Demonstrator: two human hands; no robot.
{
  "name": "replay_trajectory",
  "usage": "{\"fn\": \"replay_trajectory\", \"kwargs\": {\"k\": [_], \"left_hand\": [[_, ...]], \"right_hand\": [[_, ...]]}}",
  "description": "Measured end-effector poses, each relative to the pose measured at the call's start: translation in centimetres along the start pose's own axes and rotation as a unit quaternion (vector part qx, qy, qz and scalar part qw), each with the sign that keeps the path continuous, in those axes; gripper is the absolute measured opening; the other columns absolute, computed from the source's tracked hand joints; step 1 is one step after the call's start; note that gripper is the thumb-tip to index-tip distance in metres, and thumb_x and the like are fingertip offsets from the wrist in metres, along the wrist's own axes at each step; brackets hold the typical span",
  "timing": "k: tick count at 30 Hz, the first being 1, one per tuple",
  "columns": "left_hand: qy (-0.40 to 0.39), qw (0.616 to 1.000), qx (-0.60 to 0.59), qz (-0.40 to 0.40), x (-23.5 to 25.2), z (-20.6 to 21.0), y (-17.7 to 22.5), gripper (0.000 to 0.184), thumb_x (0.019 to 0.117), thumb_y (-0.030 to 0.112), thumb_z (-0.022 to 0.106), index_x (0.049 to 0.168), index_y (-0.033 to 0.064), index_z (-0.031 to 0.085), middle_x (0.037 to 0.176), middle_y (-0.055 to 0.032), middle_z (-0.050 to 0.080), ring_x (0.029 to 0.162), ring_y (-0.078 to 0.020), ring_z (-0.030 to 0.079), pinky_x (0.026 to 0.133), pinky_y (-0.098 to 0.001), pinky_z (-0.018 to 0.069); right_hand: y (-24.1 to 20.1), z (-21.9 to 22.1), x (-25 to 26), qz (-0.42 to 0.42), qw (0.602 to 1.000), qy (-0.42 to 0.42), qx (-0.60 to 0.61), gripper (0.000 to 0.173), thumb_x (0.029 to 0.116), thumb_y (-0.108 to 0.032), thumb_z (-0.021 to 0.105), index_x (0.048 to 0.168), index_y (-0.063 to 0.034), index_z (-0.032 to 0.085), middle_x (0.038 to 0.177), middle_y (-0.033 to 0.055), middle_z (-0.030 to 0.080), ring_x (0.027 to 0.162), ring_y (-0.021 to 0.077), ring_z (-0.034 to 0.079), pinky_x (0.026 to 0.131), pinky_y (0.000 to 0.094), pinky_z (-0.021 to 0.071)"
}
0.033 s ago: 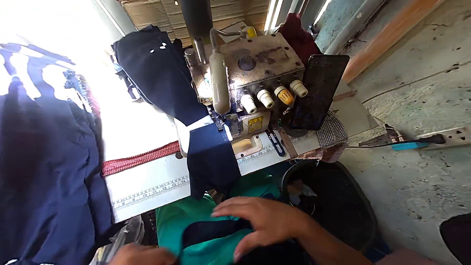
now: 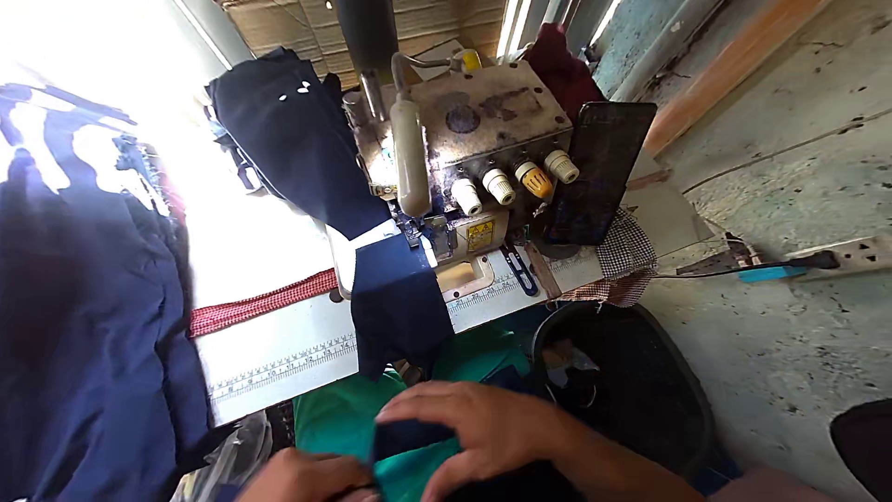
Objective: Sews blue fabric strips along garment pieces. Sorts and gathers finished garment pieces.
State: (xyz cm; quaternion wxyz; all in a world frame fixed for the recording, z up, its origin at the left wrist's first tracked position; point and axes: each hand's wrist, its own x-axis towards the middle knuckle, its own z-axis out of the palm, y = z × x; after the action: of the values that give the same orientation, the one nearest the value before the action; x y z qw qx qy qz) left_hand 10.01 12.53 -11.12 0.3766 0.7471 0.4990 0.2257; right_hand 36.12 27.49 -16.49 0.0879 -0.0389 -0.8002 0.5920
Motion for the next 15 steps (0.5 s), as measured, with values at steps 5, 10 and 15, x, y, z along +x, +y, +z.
{"fn": "replay_trajectory", "kwargs": {"k": [5,10,15], "left_hand": [[0.067,0.994,0.082,-0.035,3.2,0.6,-1.4,0.041,0.0941,0.053,0.066,0.082,0.0144,0.071,0.066,0.0024,0.066,0.055,-0.007,0.06,0.05,-0.0304,0.0501],[0.143,0.988,0.031,-0.052,-0.1,-4.4,-1.9,0.031,0.0915,0.04,0.076,0.089,0.0099,0.071,0.08,0.0005,0.069,0.071,-0.0013,0.062,0.064,-0.0202,0.0513],[0.203,0.978,-0.02,0.03,5.0,-0.6,0.4,0.012,0.0973,0.028,0.069,0.1,0.0166,0.073,0.098,0.0038,0.073,0.093,-0.0029,0.069,0.082,-0.0216,0.0587]], "right_hand": [[1.0,0.3,1.2,-0.063,0.987,0.078,-0.122,0.023,0.0952,-0.022,0.072,0.081,-0.0041,0.07,0.071,0.0067,0.067,0.072,0.0199,0.068,0.069,0.0396,0.0553],[1.8,-2.3,-2.7,0.02,0.983,0.153,-0.097,0.02,0.0955,-0.024,0.072,0.086,-0.0077,0.077,0.08,0.0006,0.072,0.079,0.0063,0.067,0.072,0.0228,0.0551],[0.1,-1.6,-1.1,0.03,0.982,0.161,-0.089,0.066,0.0899,-0.045,0.075,0.14,-0.0043,0.062,0.144,0.01,0.06,0.136,0.0188,0.055,0.114,0.0365,0.0461]]}}
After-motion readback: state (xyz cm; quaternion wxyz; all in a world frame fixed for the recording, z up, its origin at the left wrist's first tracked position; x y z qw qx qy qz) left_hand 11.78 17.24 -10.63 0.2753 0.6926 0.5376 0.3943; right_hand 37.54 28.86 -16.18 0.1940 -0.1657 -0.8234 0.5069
